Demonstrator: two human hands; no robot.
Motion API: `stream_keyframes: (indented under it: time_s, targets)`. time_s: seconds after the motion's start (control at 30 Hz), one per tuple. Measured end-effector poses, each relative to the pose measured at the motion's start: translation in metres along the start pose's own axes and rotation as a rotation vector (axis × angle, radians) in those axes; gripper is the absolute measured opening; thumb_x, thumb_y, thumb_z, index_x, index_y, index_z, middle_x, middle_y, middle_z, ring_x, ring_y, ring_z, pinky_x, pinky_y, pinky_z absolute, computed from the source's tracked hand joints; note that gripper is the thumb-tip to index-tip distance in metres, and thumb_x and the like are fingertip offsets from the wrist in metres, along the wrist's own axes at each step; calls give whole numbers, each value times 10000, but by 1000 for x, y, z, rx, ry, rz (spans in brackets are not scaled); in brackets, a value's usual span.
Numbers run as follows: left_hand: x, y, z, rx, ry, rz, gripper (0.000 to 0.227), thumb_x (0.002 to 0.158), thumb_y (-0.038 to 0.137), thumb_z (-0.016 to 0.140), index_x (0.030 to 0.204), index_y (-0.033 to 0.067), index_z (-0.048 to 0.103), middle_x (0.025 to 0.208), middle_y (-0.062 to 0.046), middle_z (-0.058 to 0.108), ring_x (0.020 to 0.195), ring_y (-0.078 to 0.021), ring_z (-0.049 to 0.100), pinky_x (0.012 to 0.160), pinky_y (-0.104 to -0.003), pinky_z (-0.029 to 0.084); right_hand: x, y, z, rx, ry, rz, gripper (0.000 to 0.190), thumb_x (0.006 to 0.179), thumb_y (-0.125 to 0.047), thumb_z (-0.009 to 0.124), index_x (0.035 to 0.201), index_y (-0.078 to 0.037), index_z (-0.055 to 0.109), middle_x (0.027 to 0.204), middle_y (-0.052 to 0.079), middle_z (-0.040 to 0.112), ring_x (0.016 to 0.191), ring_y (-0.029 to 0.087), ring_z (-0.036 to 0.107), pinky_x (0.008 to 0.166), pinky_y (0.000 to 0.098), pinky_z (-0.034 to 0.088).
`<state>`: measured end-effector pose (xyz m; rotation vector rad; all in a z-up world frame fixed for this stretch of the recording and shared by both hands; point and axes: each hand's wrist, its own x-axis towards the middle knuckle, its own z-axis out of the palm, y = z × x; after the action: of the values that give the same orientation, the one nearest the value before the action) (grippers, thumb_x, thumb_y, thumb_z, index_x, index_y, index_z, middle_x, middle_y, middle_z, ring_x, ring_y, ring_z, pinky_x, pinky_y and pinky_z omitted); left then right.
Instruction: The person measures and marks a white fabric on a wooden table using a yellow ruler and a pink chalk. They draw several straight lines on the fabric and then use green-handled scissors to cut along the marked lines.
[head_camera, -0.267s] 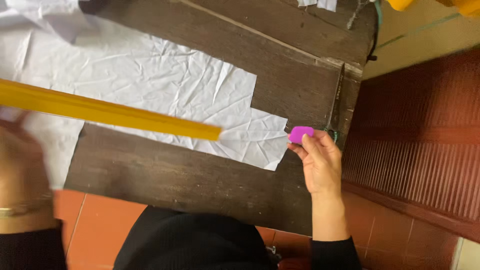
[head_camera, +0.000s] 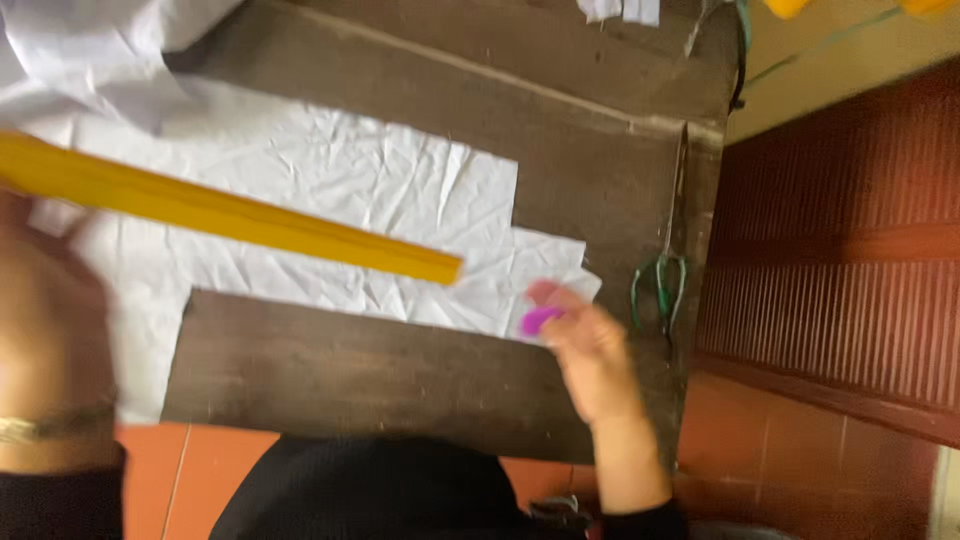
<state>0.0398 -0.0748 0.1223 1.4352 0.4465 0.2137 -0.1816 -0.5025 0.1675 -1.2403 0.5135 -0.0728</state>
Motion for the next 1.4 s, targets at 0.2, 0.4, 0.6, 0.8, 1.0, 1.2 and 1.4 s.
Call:
stream_keyframes:
  time_s: [0.2, 0.4, 0.6, 0.8, 1.0, 1.2, 1.4]
  targets:
    - [-99, -4, 51, -213, -28, -72, 172, 1068, 181, 590, 1091, 228, 426, 952, -10, 567, 805, -129, 643, 659, -335, 653, -5, 38, 30, 48, -18, 41, 122, 849, -37, 655, 965, -48, 694, 1208, 102, 580, 1035, 256, 639, 819, 378, 569]
    - [-107, -17, 40, -218, 24, -189, 143, 1048, 159, 562, 1085, 201, 430, 936, 29, 548, 838, -109, 642, 709, -385, 673, 3, 56, 19, -9, 220, -1, 94, 826, -64, 685, 911, -24, 685, 1124, 108, 611, 947, 237, 660, 715, 316, 567]
    - [-106, -31, 34, -271, 32, -280, 137, 1009, 118, 559, 1046, 211, 465, 939, 23, 570, 882, -177, 660, 683, -398, 644, 12, 49, 30, 90, 134, 47, 172, 830, -12, 669, 1000, -3, 694, 1100, 142, 681, 970, 264, 659, 761, 373, 588]
    - [-10, -47, -5, -317, 66, -284, 74, 973, 245, 615, 1003, 229, 549, 1096, 45, 653, 1081, -110, 708, 969, -385, 679, 29, 22, -4, -61, 357, 46, 152, 798, -23, 690, 944, 20, 698, 950, 185, 721, 815, 260, 684, 660, 326, 570]
    - [27, -53, -11, 57, -187, -239, 306, 1012, 340, 607, 1301, 275, 533, 1086, 135, 688, 890, 13, 715, 832, -187, 699, 34, 7, -34, -106, 463, -101, 136, 851, -55, 677, 981, -17, 687, 1046, 136, 680, 950, 246, 655, 705, 303, 583]
    - [23, -76, -37, 213, -287, -150, 256, 1054, 124, 595, 1239, 115, 419, 1146, -65, 596, 839, -162, 696, 801, -294, 682, 17, 33, -45, -148, 642, -133, 153, 871, -78, 661, 965, 33, 614, 1051, 167, 639, 905, 285, 671, 708, 326, 612]
    - [32, -81, -47, 421, -301, -75, 148, 1100, 89, 641, 1142, -2, 532, 1044, -140, 530, 826, -219, 659, 754, -301, 640, 23, 43, -54, -226, 715, -102, 158, 864, -109, 686, 952, 8, 628, 966, 101, 638, 873, 184, 636, 739, 320, 602]
